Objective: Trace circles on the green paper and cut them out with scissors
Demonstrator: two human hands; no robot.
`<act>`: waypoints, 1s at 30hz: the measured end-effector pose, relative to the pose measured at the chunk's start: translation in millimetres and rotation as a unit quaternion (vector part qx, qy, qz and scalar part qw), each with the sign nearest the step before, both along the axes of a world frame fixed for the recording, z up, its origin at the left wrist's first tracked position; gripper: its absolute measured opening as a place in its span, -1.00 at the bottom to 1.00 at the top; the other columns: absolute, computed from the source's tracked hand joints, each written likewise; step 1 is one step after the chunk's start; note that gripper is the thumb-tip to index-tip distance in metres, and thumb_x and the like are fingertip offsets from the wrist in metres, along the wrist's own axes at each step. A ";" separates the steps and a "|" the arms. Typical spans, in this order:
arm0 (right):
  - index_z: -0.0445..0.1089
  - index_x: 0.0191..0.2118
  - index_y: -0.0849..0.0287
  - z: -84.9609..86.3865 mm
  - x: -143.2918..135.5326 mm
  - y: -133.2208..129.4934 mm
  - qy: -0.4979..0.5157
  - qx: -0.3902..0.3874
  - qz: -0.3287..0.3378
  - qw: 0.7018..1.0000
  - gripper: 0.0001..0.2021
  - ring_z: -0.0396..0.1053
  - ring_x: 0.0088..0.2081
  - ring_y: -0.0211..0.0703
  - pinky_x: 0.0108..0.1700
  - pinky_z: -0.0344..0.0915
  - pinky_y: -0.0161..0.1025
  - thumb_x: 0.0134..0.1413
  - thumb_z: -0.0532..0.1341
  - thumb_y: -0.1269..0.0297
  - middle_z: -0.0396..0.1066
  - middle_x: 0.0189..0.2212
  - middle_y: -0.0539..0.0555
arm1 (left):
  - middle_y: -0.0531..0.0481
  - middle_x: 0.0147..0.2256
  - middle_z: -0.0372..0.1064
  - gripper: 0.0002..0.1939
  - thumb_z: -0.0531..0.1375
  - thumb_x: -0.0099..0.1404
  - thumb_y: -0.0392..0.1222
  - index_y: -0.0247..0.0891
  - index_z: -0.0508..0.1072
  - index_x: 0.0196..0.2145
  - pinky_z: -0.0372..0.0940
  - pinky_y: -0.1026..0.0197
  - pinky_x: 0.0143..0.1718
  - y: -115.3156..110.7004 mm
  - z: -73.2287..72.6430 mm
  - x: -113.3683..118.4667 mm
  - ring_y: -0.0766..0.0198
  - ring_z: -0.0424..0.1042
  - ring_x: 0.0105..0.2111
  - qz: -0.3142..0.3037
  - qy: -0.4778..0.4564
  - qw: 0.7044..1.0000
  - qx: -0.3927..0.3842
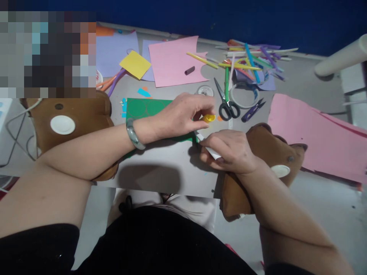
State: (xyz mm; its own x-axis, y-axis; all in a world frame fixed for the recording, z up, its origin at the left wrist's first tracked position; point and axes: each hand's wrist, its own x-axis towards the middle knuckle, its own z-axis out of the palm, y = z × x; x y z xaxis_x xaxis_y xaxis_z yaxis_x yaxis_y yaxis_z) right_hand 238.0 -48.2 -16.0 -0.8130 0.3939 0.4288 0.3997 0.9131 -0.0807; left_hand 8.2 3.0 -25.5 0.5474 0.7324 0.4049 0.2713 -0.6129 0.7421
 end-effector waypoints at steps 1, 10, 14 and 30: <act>0.38 -0.26 0.06 -0.9 1.1 0.0 -0.008 -0.011 -0.006 1.000 -0.90 0.38 -0.48 -0.16 -0.37 0.27 -0.16 0.29 0.19 0.41 0.48 -0.47 -0.02 | -0.01 -0.30 0.56 -0.90 0.38 0.38 -0.18 -0.19 0.54 -0.23 0.45 0.08 -0.17 0.1 -0.1 0.0 0.17 0.56 -0.29 0.000 0.001 1.000 0.001; 0.40 -0.24 0.04 -5.4 7.4 1.3 -0.001 -0.054 -0.026 0.998 -0.89 0.38 -0.50 -0.14 -0.36 0.29 -0.14 0.24 0.19 0.41 0.46 -0.47 -0.01 | -0.01 -0.29 0.58 -0.92 0.38 0.38 -0.19 -0.18 0.55 -0.21 0.46 0.08 -0.18 0.0 -0.1 0.6 0.16 0.56 -0.29 -0.004 0.002 1.000 0.001; 0.39 -0.25 0.03 -5.6 7.7 2.2 0.005 -0.064 -0.037 0.997 -0.89 0.36 -0.52 -0.14 -0.37 0.28 -0.14 0.21 0.20 0.42 0.43 -0.50 -0.02 | -0.02 -0.28 0.58 -0.91 0.38 0.38 -0.18 -0.18 0.54 -0.21 0.47 0.08 -0.17 0.2 -0.5 0.7 0.16 0.57 -0.28 -0.002 0.006 1.000 0.005; 0.31 -0.27 0.06 -0.8 1.0 5.6 0.087 0.003 -0.049 0.995 -0.85 0.28 -0.60 -0.26 -0.45 0.26 -0.26 0.09 0.19 0.48 0.33 -0.58 -0.11 | -0.01 -0.28 0.58 -0.93 0.38 0.37 -0.20 -0.17 0.55 -0.22 0.44 0.08 -0.16 1.9 0.2 1.3 0.14 0.59 -0.27 -0.004 0.014 1.000 0.017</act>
State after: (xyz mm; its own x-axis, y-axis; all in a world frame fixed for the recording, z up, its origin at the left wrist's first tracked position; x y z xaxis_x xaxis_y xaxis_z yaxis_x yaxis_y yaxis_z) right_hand 239.0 -42.6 -16.8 -0.6833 0.4650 0.5629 0.4676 0.8708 -0.1517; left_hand 9.5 4.9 -25.3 0.5644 0.7140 0.4143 0.2870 -0.6403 0.7125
